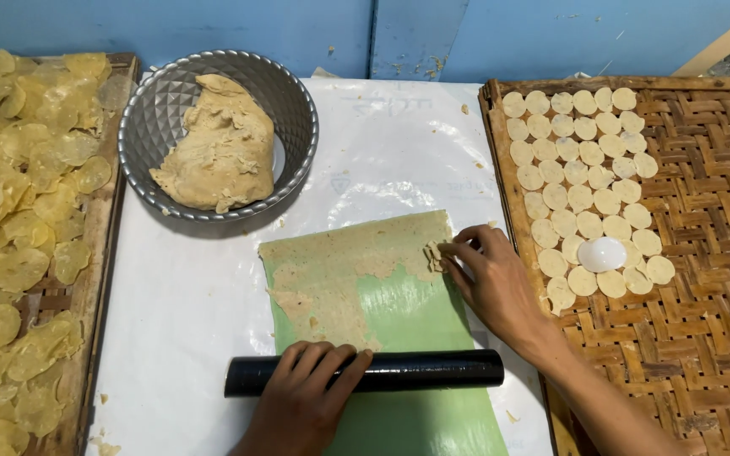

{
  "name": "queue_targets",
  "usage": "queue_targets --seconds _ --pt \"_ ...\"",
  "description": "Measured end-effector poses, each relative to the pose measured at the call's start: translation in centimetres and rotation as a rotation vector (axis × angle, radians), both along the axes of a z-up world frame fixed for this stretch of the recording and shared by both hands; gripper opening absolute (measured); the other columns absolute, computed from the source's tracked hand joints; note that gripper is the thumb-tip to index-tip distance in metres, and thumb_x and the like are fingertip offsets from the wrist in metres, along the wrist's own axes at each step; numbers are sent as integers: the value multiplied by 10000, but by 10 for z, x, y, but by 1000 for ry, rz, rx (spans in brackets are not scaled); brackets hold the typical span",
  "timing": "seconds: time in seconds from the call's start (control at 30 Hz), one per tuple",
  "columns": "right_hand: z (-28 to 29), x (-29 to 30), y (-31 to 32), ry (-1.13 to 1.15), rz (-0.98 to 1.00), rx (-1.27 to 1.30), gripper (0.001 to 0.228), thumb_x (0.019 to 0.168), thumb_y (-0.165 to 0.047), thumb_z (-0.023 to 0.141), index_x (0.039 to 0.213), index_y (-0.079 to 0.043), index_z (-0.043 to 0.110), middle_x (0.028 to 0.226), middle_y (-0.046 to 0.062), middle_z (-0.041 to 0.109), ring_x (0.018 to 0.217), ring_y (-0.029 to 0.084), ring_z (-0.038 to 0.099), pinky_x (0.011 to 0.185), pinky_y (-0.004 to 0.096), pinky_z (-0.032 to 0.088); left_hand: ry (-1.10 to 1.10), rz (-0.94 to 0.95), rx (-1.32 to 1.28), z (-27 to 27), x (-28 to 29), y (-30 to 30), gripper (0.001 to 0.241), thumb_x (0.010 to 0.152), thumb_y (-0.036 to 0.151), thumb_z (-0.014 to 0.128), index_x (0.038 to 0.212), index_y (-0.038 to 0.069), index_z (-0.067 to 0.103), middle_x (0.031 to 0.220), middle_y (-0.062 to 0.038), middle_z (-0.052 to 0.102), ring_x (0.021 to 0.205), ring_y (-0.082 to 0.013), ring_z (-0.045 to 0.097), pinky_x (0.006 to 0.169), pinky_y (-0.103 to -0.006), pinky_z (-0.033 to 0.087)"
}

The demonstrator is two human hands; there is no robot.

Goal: Rolling out dough on a board to create thin snack pieces for drying.

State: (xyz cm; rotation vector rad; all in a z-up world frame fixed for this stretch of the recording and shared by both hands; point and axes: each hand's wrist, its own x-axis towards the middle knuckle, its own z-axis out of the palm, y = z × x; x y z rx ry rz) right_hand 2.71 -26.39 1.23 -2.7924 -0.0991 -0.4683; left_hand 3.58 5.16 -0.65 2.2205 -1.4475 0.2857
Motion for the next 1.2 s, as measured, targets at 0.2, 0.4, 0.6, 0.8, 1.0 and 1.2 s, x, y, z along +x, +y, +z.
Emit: queue_targets --seconds 0.2,0.4,0.6,0.8,1.0,1.2 --pt "21 -9 -6 429 -160 283 263 1024 -144 516 1281 -108 560 618 53 665 442 187 541 444 375 448 -2 2 -33 41 30 -12 379 922 18 489 1257 48 663 1161 -143 682 961 -331 626 853 -481 474" --pt "27 -3 -21 266 -135 310 260 999 -174 556 1175 -97 731 1026 56 689 890 222 646 760 381 500 -41 8 62 41 62 -30 471 878 -19 615 1343 53 614 1184 -135 642 1028 -323 576 880 -471 448" --pt "39 10 -10 72 -79 122 334 1038 -260 569 1191 14 682 1019 174 732 784 267 719 714 396 621 -64 76 63 25 77 -57 603 849 -65 614 1435 60 549 1226 -144 628 1057 -320 574 904 -456 461" --pt "17 33 -9 222 -114 -85 532 1087 -391 316 1450 -54 510 1259 197 549 1045 320 548 773 465 546 -103 123 132 3 78 -68 694 807 -142 551 1479 27 502 1228 -163 611 1077 -316 572 885 -442 461" --pt "22 59 -12 414 -141 -56 641 1114 -403 260 1606 7 293 1619 347 250 1525 522 145 1226 569 168 28 175 203 18 94 -83 671 1089 468 377 1526 -39 417 1583 -257 424 1489 -428 344 1205 -662 117" --pt "20 100 -19 391 -184 4 654 1117 -411 284 1609 20 294 1632 355 214 1533 509 108 1231 574 175 26 305 182 17 124 -99 749 1093 542 330 1465 -84 505 1598 -284 409 1521 -441 308 1216 -633 139"
